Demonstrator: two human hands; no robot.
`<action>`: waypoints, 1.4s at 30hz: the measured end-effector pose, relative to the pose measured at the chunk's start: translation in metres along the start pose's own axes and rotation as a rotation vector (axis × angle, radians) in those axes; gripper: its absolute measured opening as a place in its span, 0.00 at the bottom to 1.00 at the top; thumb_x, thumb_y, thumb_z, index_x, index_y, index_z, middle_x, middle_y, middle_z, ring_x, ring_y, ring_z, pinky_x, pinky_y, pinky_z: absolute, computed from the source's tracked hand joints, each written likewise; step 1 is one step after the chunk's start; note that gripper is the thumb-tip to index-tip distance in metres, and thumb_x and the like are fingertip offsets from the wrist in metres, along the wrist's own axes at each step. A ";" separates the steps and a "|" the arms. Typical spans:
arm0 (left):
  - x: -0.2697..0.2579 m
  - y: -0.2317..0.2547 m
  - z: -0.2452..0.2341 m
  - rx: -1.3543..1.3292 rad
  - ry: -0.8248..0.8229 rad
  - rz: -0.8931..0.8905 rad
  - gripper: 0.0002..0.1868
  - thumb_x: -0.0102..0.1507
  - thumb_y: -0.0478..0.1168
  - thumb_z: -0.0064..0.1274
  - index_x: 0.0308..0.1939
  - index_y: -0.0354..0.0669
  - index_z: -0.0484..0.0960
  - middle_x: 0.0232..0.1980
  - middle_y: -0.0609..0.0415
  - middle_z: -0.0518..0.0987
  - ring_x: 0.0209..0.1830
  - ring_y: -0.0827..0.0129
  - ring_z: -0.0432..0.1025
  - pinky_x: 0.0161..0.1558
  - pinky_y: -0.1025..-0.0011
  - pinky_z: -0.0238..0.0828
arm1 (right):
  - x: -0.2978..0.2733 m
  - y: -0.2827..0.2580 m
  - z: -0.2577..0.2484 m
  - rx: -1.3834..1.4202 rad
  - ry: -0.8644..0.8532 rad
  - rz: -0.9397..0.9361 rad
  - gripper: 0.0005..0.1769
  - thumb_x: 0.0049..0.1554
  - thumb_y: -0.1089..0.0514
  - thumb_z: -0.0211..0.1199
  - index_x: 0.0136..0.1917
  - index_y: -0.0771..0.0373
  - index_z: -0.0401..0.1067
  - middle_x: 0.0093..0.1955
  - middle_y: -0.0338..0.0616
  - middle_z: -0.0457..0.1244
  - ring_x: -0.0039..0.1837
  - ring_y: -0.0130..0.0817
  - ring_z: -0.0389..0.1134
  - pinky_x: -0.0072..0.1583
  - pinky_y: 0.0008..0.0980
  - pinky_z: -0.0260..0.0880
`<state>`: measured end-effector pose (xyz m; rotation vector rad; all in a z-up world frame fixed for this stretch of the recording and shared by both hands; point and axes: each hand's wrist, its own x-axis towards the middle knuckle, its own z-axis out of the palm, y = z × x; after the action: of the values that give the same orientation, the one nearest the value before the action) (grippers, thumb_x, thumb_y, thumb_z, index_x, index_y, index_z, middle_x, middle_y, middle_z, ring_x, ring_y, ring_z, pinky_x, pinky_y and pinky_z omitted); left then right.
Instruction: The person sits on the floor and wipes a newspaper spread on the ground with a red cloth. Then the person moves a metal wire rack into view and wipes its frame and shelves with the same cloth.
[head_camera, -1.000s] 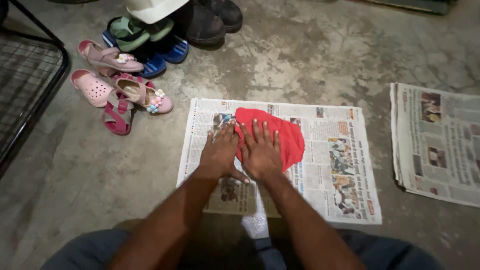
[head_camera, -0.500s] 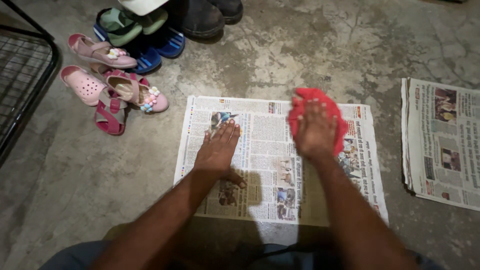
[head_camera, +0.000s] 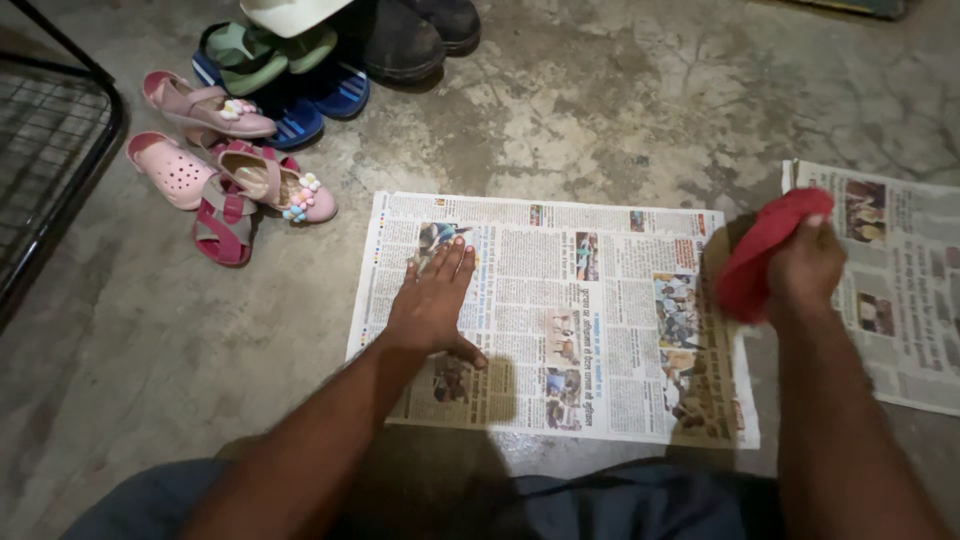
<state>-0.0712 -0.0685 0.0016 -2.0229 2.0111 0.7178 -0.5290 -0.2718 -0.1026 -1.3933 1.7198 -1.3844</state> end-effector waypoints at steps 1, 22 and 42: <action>-0.001 -0.001 0.003 0.001 0.018 0.015 0.88 0.31 0.68 0.78 0.81 0.43 0.35 0.85 0.48 0.35 0.85 0.57 0.33 0.79 0.46 0.33 | -0.004 -0.020 -0.002 0.087 -0.008 -0.003 0.25 0.74 0.42 0.48 0.63 0.66 0.72 0.60 0.58 0.68 0.58 0.49 0.69 0.58 0.43 0.69; 0.011 0.071 0.008 -0.130 0.451 0.454 0.45 0.61 0.55 0.53 0.78 0.41 0.57 0.82 0.42 0.55 0.85 0.52 0.44 0.81 0.49 0.35 | -0.160 -0.049 0.077 -0.325 -0.512 -0.416 0.29 0.66 0.55 0.50 0.75 0.75 0.60 0.76 0.69 0.56 0.79 0.62 0.54 0.78 0.49 0.50; 0.063 0.076 0.001 0.072 0.216 0.143 0.36 0.71 0.57 0.31 0.80 0.54 0.44 0.84 0.56 0.40 0.83 0.64 0.35 0.76 0.37 0.25 | -0.164 -0.076 0.062 -0.444 -0.609 -0.273 0.33 0.54 0.66 0.51 0.73 0.71 0.61 0.74 0.72 0.54 0.81 0.63 0.48 0.79 0.47 0.47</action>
<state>-0.1490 -0.1275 -0.0143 -2.0069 2.2850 0.4605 -0.3923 -0.1401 -0.0856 -2.0876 1.4967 -0.5881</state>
